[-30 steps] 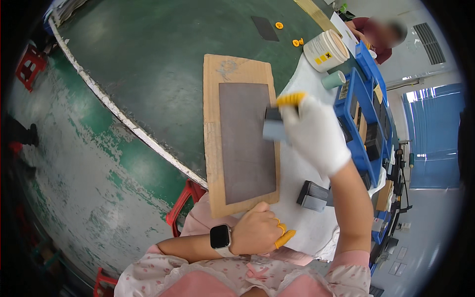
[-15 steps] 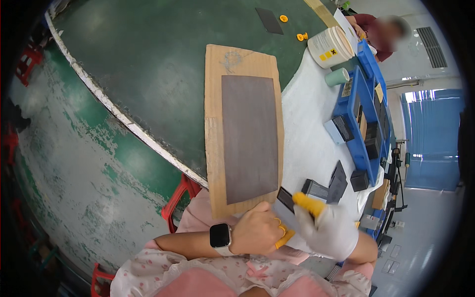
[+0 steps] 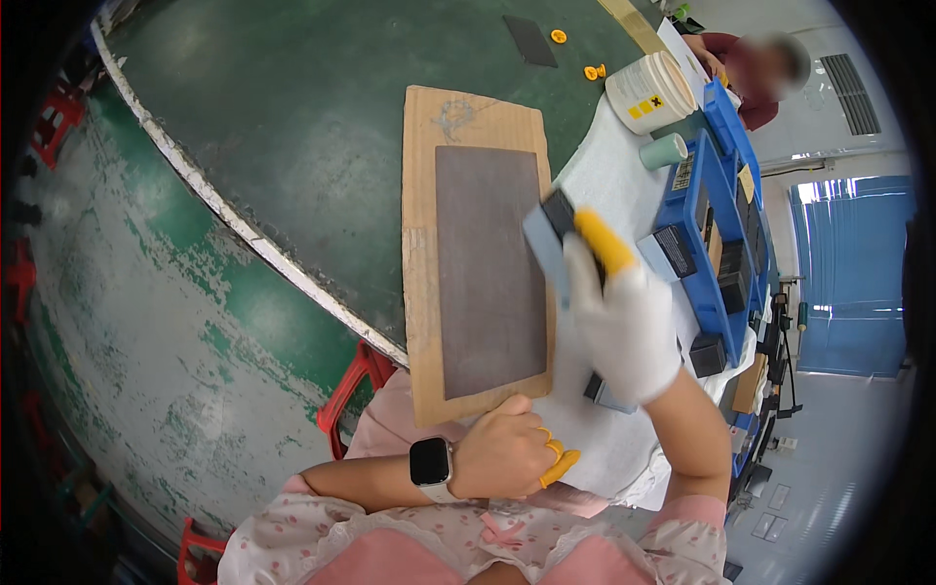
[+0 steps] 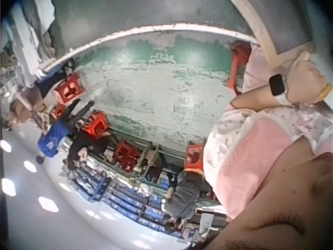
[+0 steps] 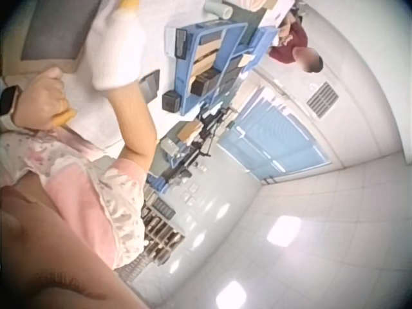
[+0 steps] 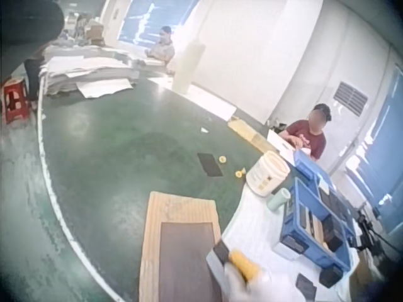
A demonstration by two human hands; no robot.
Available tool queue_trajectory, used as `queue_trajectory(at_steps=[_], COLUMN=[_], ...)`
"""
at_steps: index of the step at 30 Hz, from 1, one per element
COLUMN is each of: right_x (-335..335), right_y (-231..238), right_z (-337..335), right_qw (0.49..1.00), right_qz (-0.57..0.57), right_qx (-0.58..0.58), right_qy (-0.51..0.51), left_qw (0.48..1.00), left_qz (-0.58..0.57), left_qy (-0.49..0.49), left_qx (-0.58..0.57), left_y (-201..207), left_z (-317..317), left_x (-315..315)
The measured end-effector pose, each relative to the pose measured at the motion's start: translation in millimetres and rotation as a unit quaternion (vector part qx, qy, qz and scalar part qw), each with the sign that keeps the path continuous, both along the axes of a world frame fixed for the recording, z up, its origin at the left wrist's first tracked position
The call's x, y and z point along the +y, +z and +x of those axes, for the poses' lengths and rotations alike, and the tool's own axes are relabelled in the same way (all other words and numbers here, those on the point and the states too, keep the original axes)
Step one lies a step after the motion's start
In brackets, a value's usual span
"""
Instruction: The person cleans and inspects rectangular metal plates at a workbench with a white cloth.
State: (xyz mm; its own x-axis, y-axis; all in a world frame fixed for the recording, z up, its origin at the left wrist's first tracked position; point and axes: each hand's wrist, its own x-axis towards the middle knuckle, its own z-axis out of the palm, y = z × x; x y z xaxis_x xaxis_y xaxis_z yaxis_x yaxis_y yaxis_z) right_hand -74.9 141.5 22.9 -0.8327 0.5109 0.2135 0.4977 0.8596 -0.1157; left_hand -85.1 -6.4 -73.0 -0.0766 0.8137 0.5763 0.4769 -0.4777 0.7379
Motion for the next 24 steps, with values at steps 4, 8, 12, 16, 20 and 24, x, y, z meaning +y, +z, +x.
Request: queue_trajectory(at_steps=[4,8,12,16,20,24], right_x=[-46.7,-45.6,-12.9,13.0,11.6,-35.1], right_y=[35.2,59.5,35.5,13.3,9.5,10.4], right_z=[48.9,43.2,11.4,-14.6,-24.6,27.2], right_qw=[0.972,0.936,0.96,0.995,0.996,0.991], right_qz=[-0.168,-0.212,-0.191,-0.017,0.008,-0.063], right_qx=[-0.147,-0.279,-0.203,-0.081,0.022,-0.111], right_qy=[-0.073,-0.035,0.002,-0.047,-0.08,-0.035], left_qw=[1.0,1.0,1.0,1.0,1.0,1.0], left_qz=[0.012,0.005,0.004,0.01,0.016,0.017], left_qy=[-0.006,-0.008,0.001,0.005,0.011,0.0], left_qx=[-0.007,-0.003,0.016,-0.002,-0.005,-0.013], left_y=[-3.7,-3.8,-4.2,-2.2,0.3,-4.8], left_z=[-0.1,0.7,-1.0,1.9,2.3,-0.5], left_x=[0.6,-3.3,0.0,-0.9,-0.2,-2.8])
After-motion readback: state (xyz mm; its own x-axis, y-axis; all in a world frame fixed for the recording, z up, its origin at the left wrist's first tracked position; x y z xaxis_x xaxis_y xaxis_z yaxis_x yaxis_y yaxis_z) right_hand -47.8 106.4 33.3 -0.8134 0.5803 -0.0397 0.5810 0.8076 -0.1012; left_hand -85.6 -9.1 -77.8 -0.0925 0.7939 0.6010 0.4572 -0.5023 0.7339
